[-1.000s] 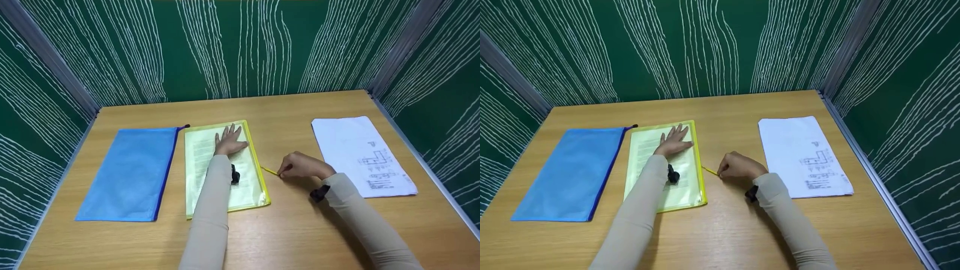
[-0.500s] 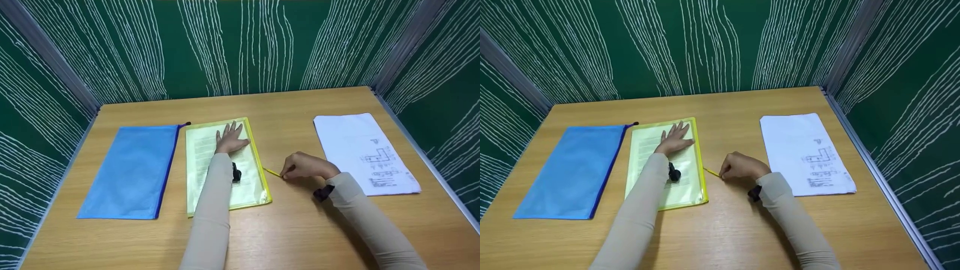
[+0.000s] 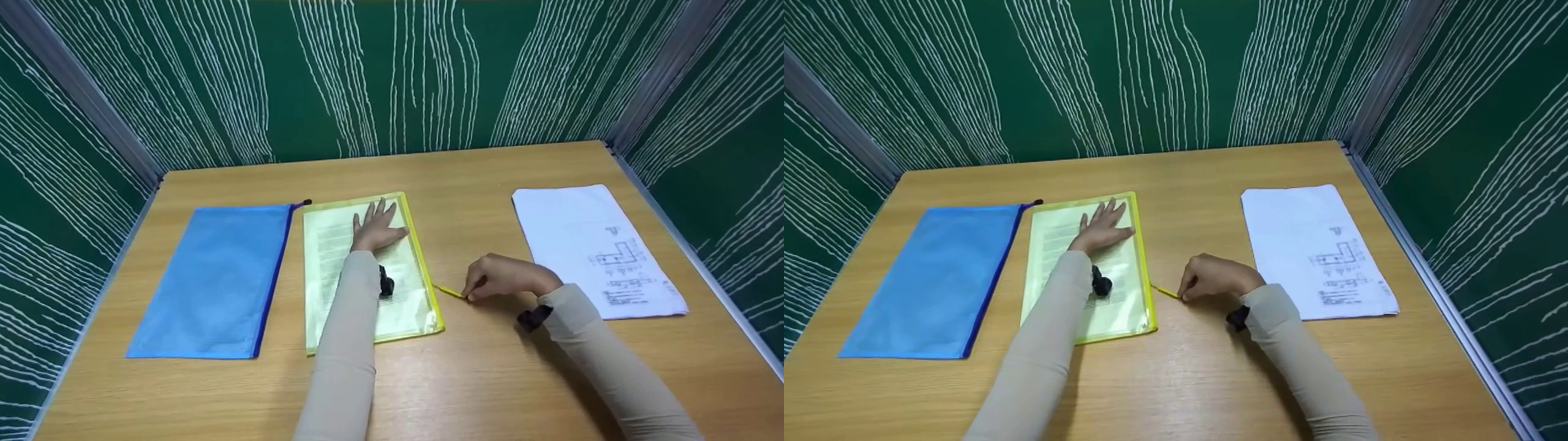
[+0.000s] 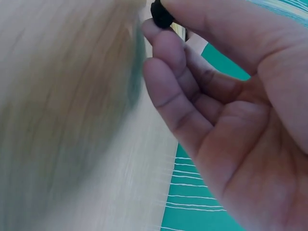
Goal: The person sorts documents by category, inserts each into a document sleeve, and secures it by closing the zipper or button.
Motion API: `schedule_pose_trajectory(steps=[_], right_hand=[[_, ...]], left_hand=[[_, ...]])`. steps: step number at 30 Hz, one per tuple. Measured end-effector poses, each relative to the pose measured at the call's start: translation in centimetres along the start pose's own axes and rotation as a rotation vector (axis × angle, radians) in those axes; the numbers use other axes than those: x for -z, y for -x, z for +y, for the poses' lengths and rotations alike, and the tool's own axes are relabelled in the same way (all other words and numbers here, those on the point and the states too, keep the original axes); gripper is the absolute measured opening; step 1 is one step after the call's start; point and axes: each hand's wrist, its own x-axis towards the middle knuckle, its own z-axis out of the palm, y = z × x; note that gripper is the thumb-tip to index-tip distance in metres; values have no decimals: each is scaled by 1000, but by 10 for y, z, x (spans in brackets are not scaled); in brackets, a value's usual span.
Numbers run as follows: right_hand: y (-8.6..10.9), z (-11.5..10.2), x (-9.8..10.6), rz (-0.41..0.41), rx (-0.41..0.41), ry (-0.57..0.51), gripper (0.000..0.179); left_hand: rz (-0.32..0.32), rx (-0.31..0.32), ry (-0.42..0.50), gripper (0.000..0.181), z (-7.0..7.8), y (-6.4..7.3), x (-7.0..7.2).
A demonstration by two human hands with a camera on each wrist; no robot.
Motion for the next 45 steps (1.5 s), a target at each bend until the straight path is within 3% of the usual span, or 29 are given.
schedule_pose_trajectory(steps=[12, 25, 37, 45], right_hand=[[4, -2, 2, -73, 45, 35, 12], [13, -3, -3, -149, 71, -37, 13], [20, -4, -2, -185, 31, -87, 13], [29, -4, -9, -227, 20, -142, 13]], left_hand=[[-12, -5, 4, 76, 5, -2, 0], [3, 35, -7, 76, -3, -3, 3], [12, 19, 11, 76, 1, -7, 6], [21, 48, 17, 78, -4, -9, 7]])
